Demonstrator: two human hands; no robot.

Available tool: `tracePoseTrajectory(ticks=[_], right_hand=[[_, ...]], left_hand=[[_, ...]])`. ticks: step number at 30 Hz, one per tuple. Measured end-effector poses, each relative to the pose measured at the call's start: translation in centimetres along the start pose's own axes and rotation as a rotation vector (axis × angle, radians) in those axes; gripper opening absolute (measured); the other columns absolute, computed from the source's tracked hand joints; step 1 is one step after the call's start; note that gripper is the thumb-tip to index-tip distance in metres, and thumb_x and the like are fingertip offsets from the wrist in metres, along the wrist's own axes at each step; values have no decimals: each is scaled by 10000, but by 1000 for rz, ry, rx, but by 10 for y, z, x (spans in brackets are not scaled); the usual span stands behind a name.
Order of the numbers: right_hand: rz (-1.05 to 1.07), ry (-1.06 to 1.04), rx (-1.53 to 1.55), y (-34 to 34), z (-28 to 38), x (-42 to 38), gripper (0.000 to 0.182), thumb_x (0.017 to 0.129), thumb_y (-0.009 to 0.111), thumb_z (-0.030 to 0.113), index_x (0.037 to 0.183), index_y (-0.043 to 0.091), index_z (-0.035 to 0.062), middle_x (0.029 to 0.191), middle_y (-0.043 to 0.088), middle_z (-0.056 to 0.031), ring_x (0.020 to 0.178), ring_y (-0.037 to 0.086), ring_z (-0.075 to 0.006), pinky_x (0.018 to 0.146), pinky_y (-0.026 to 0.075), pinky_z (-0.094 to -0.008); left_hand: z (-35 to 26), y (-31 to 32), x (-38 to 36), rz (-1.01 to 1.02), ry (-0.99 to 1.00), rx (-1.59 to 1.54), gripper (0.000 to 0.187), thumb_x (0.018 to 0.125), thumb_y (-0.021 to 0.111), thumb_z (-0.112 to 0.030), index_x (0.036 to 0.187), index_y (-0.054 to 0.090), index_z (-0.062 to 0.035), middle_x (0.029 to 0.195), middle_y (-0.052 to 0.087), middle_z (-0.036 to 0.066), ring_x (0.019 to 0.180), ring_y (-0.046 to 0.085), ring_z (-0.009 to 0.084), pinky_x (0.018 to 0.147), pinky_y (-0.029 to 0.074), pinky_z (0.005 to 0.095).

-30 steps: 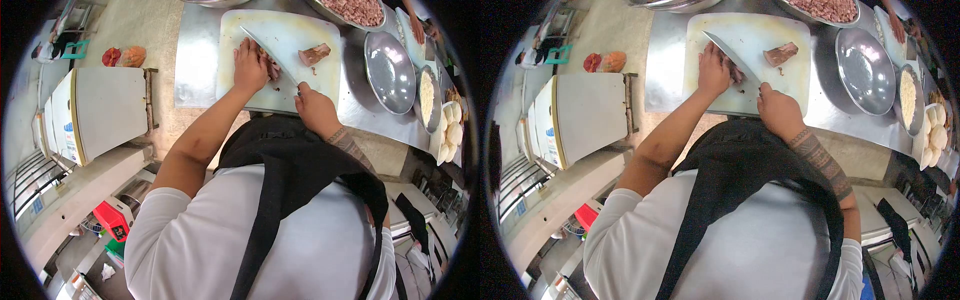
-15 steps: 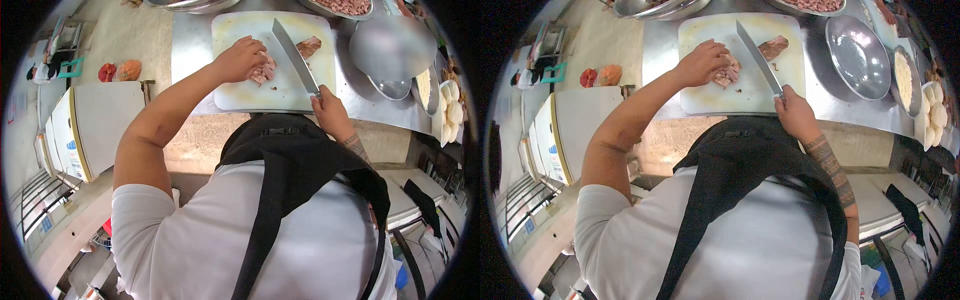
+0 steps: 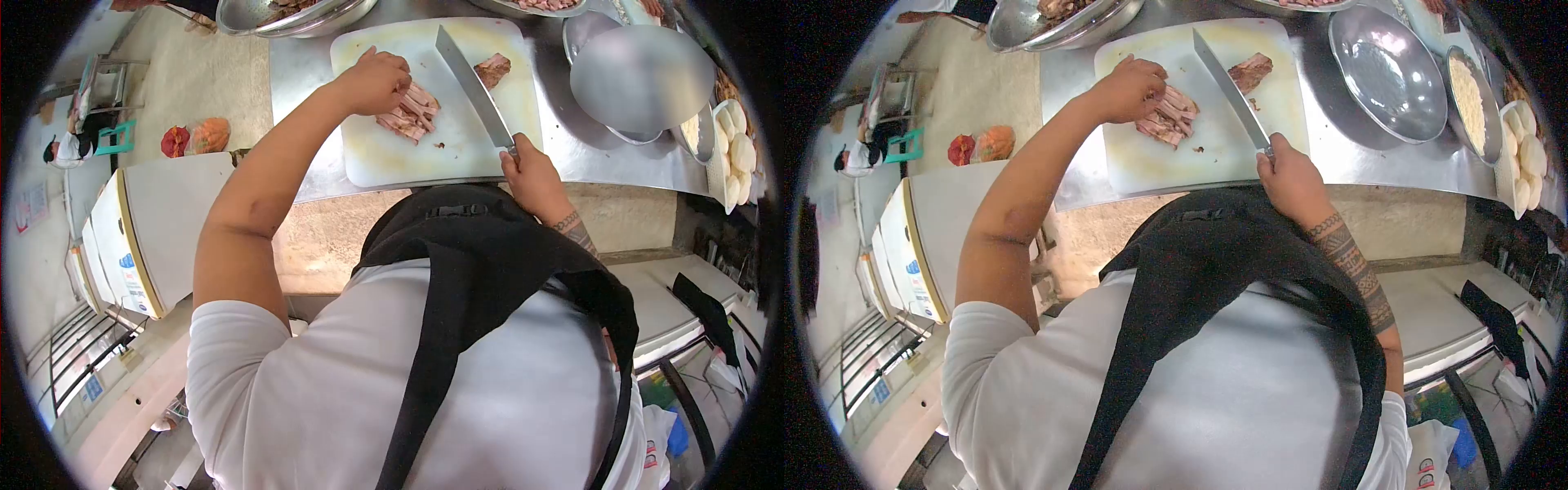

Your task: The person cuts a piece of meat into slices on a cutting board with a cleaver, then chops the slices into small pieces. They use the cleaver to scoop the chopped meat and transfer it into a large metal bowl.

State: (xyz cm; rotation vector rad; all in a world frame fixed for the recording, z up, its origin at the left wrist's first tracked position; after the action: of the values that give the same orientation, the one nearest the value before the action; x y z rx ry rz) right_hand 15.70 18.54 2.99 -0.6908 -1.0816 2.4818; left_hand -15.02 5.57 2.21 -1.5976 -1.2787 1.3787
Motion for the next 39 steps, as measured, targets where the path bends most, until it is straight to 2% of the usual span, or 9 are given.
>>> tracePoseTrajectory(ticks=[5,8,11,15,21,22,25,31,39], right_hand=[[4,-12,-8,0,-3,2,277,1026,584,275,1103,520,18,883,713,-259,851,688,-492,761,535,-583],[8,-15,-23,-1,-2,2,271,1028,581,274,1086,515,18,882,715,-258,852,689,-490,761,537,-580],[14,-21,-24,0,-3,6,270,1031,579,269,1077,511,13,877,711,-265,851,688,-493,759,537,-577],[44,-39,9,-6,-4,7,272,1035,578,257,1080,515,-4,877,702,-281,852,684,-500,761,531,-573],[96,-71,103,-14,-7,24,293,1036,586,260,1060,529,-27,888,691,-301,859,680,-502,768,523,-560],[112,-66,119,-15,-7,26,297,1036,587,262,1055,532,-29,889,689,-303,859,680,-501,768,522,-558],[161,-65,90,-23,-1,32,295,1039,587,265,1064,524,-22,887,701,-277,859,687,-492,766,530,-560],[189,-279,-126,-25,10,24,277,1046,585,262,1081,502,0,889,729,-242,861,699,-483,765,545,-569],[223,-237,-93,-35,-5,53,276,1049,571,259,1081,493,-4,905,716,-286,873,698,-493,771,540,-583]], left_hand=[[-1,3,-15,-216,140,29,516,925,707,-384,1361,647,-113,1534,527,171,1478,422,376,1261,208,639],[-12,20,-27,-227,380,141,783,937,691,-509,1555,449,-93,1609,439,191,1531,354,372,1277,215,593],[-5,56,-19,-205,383,112,882,919,679,-590,1577,401,-72,1632,400,190,1553,315,371,1296,211,540],[-12,64,4,-375,167,96,823,918,688,-573,1515,469,-51,1474,528,180,1398,470,370,1171,370,492],[-73,71,13,-480,-545,-64,756,905,702,-571,1403,534,-27,1295,585,150,1244,539,346,1020,425,499],[-83,73,13,-501,-613,-131,890,873,716,-621,1453,494,16,1330,575,182,1260,534,377,1048,407,530],[-102,77,11,-659,-709,-341,1063,847,708,-693,1534,398,56,1467,510,243,1386,462,430,1146,340,580],[-116,74,-12,-580,-573,-127,1182,837,711,-719,1595,278,78,1651,304,302,1561,223,484,1250,158,644],[-94,94,11,-649,-627,-21,954,923,664,-628,1544,392,42,1571,437,268,1459,392,465,1185,281,616]])
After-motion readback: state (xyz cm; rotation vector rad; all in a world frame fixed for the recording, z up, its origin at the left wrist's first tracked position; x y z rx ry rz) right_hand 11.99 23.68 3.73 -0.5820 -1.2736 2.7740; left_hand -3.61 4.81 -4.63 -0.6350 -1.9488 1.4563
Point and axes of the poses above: each hand's wrist, its own x-axis towards the middle knuckle, its own y-axis out of the palm, z = x × y, the point moved 3 cm from there along x, towards the middle knuckle
